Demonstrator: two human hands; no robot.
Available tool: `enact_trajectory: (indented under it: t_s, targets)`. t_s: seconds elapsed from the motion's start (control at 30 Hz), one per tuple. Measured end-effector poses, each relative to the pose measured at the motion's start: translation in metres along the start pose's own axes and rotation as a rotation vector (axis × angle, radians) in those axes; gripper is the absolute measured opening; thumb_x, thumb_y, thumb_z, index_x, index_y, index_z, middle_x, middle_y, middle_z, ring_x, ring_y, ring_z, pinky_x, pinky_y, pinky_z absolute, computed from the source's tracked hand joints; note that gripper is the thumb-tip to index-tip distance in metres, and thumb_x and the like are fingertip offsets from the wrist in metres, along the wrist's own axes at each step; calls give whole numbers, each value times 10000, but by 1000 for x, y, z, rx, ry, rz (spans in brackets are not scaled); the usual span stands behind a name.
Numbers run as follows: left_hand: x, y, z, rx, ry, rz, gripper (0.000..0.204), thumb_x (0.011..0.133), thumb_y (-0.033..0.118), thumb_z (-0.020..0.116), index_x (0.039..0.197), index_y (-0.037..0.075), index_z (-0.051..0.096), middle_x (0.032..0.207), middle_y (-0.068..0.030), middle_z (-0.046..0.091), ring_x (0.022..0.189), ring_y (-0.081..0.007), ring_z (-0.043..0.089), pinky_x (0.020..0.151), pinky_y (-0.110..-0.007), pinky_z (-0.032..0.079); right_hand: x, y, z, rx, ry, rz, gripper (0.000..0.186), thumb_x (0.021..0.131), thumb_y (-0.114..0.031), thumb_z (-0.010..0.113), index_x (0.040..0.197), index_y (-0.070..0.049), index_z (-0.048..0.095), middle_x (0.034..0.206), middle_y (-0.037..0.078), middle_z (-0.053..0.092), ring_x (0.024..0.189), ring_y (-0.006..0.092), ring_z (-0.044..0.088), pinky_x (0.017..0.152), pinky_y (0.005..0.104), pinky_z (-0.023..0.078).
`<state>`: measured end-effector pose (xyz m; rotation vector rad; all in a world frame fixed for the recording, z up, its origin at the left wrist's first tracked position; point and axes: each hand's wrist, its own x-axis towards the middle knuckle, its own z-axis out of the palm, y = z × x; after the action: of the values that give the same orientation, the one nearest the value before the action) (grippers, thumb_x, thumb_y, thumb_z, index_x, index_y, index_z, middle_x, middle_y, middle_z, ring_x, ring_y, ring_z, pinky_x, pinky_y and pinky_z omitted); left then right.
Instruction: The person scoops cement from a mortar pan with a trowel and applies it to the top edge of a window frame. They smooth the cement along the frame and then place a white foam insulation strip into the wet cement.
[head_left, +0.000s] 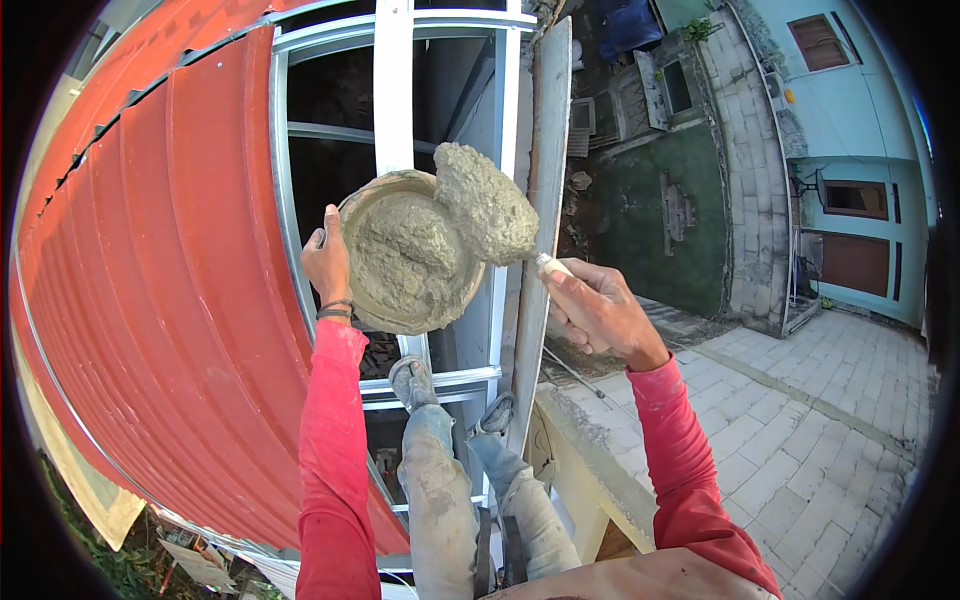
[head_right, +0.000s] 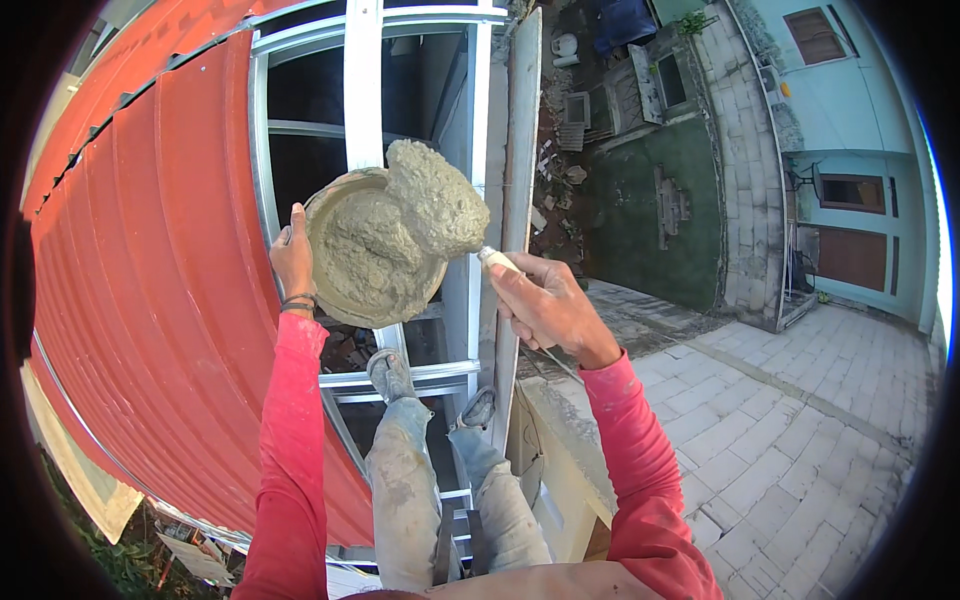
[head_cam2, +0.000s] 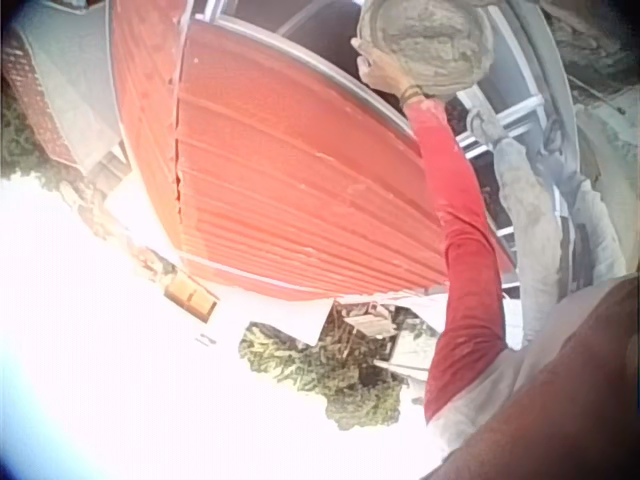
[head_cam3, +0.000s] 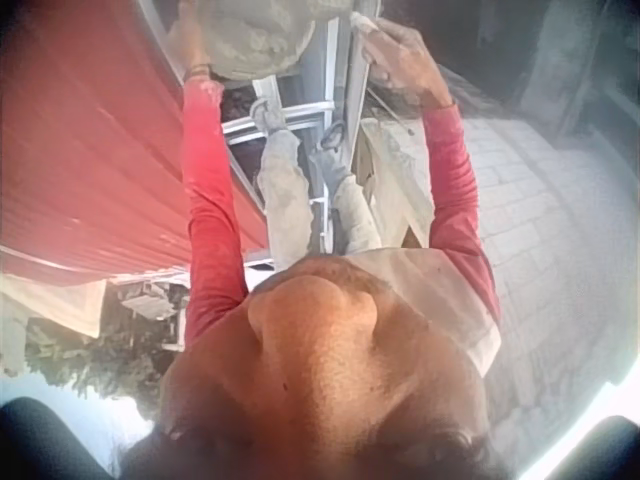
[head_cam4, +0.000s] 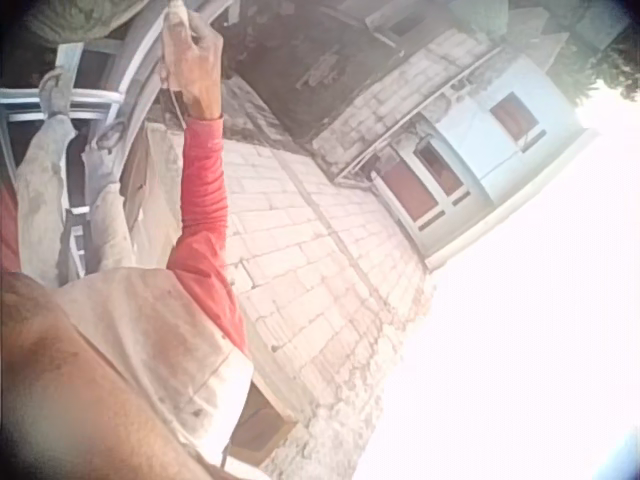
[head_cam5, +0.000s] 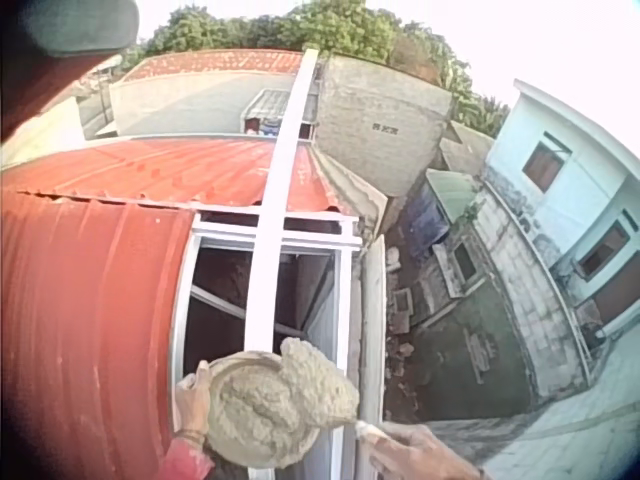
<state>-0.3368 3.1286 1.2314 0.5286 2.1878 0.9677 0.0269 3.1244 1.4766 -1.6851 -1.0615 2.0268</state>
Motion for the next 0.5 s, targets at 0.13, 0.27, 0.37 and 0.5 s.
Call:
enact_trajectory:
  t_s: [0.13, 0.27, 0.37, 0.5]
  targets:
    - [-12, 15, -7, 19, 74, 34, 1043, 919, 733, 650, 1331, -223, 588, 1356, -390, 624, 1309, -449, 617, 1151, -476, 442, 30, -85, -54, -86, 144, -37, 381, 1038, -384, 616, 1188, -37, 663, 783, 18, 604, 502, 70, 527, 395, 234, 426]
    - [-18, 24, -13, 14, 108, -3, 1028, 911, 732, 659, 1341, -201, 599, 1367, -374, 628, 1315, -443, 614, 1152, -472, 441, 141, -193, -104, -437, 316, -106, 337, 988, -317, 629, 1129, -13, 665, 826, 75, 667, 586, 117, 626, 432, 256, 493]
    - [-26, 27, 8, 7, 69, 23, 1039, 906, 737, 661, 1341, -204, 596, 1370, -375, 626, 1318, -444, 612, 1152, -472, 441, 294, -230, -183, -638, 472, -101, 257, 969, -261, 606, 880, -27, 664, 717, 57, 639, 546, 144, 598, 428, 311, 463]
    - [-22, 23, 5, 5, 74, 8, 1026, 916, 726, 657, 1329, -211, 598, 1361, -376, 631, 1316, -439, 614, 1151, -471, 442, 334, -245, -137, -881, 600, -271, 302, 969, -286, 611, 875, -1, 635, 700, 57, 598, 586, 174, 598, 470, 333, 484]
